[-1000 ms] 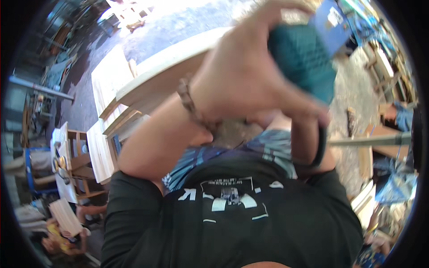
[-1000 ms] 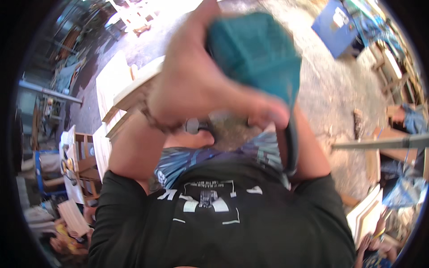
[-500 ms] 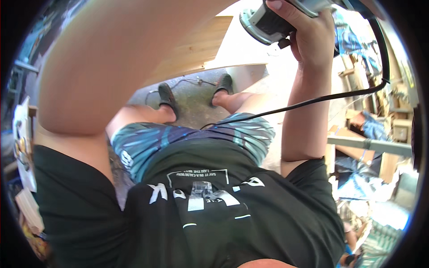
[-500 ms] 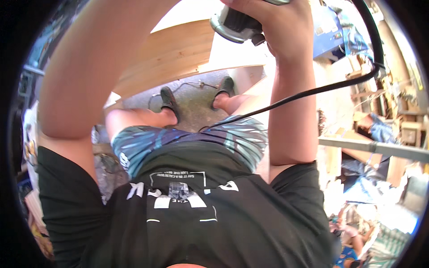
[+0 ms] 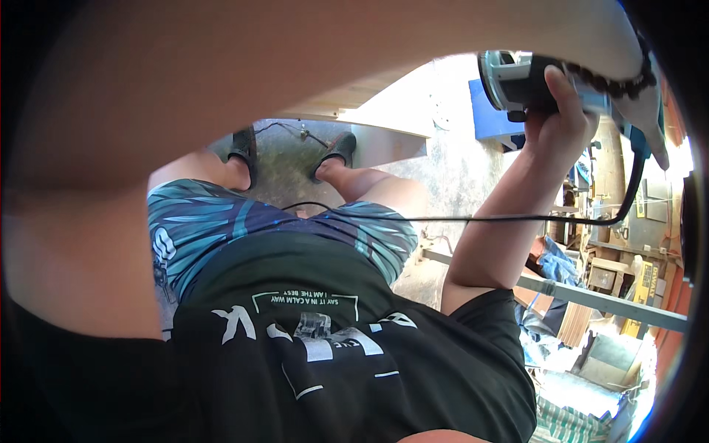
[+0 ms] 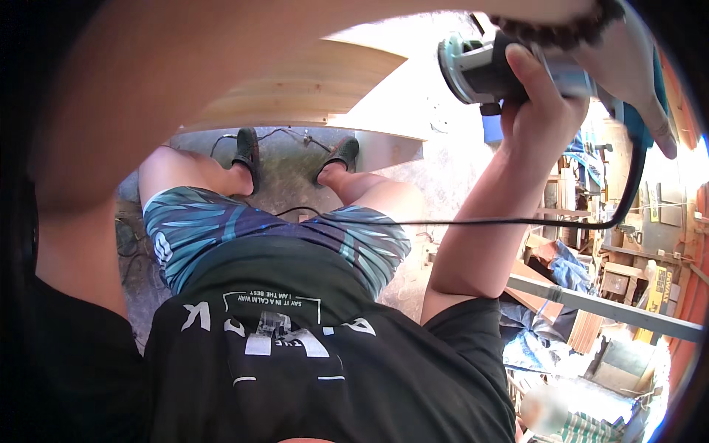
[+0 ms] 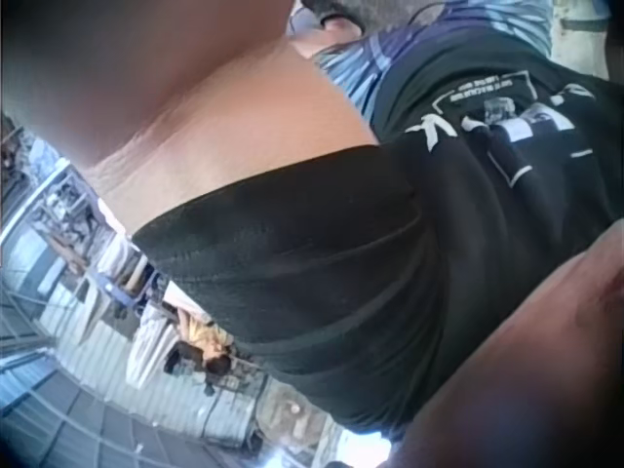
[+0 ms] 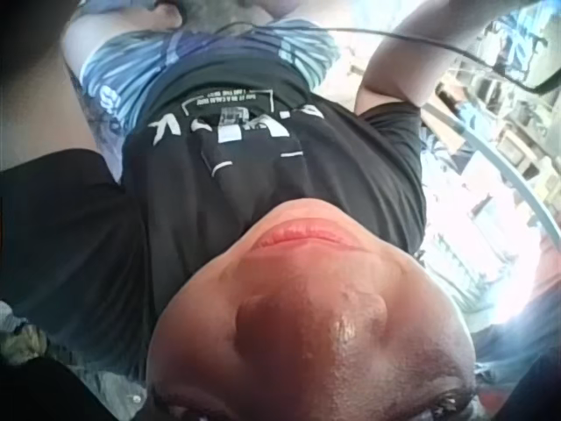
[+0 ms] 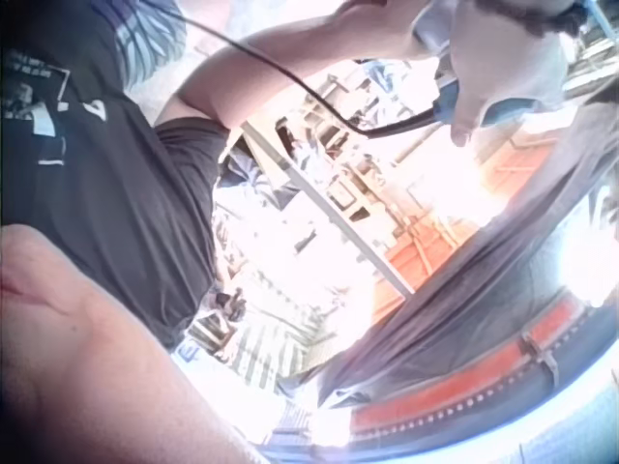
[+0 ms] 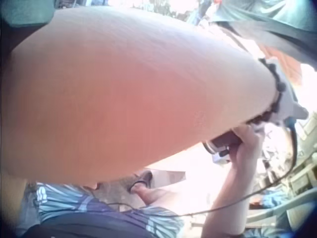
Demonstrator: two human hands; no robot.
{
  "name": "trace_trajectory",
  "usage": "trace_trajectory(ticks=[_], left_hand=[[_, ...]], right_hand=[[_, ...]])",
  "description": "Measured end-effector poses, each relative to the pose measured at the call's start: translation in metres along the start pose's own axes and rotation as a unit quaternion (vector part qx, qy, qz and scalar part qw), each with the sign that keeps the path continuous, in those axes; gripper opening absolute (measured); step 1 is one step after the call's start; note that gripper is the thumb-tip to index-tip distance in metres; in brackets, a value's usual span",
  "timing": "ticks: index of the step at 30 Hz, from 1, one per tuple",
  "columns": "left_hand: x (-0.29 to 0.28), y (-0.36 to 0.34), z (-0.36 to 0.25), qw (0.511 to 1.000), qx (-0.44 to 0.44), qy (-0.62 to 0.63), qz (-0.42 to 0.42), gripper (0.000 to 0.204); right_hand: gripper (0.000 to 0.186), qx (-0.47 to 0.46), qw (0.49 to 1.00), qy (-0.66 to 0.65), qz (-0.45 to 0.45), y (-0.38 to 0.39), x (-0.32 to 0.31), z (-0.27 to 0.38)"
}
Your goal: Using a handheld router to finish or shape the edges of several wooden boards.
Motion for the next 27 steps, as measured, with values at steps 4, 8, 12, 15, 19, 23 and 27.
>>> trace_trajectory(ticks=[4,8,12,15,19,23,27], left_hand=[[-0.019,-0.007,0.034,0.995,-0.019,-0.098,0.010,0.073],[-0.045,0.020,0.108,0.959,0.003,-0.282,-0.014,0.071],[0.002,0.105,0.199,0.949,-0.119,-0.264,0.126,0.076],[0.017,0.117,0.216,0.919,-0.205,-0.291,0.167,0.069],[0.007,0.120,0.189,0.903,-0.238,-0.327,0.144,0.060],[0.002,0.121,0.177,0.900,-0.250,-0.335,0.126,0.051],[0.000,0.123,0.184,0.899,-0.273,-0.324,0.114,0.041]], right_hand=[[0.061,-0.021,0.996,-0.074,0.051,0.000,-0.007,0.003],[0.074,0.035,0.986,-0.154,0.060,0.001,-0.037,-0.010],[0.071,0.054,0.988,-0.137,0.044,-0.001,-0.054,-0.036],[0.065,0.104,0.987,-0.116,0.027,-0.001,-0.049,-0.062],[0.049,0.065,0.995,-0.076,0.011,-0.001,-0.032,-0.068],[0.046,0.043,0.999,-0.029,0.004,-0.009,-0.018,-0.075],[0.047,0.012,1.000,0.006,0.018,-0.022,-0.002,-0.091]])
Point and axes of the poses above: each hand's wrist, its own y-axis away from the middle knuckle, its own x-axis out of the palm, z = x × y, the point moved 10 cm from there along -y, towards the middle knuckle, and after that the axes turned 1 degree about x, right-handed, at the moved point
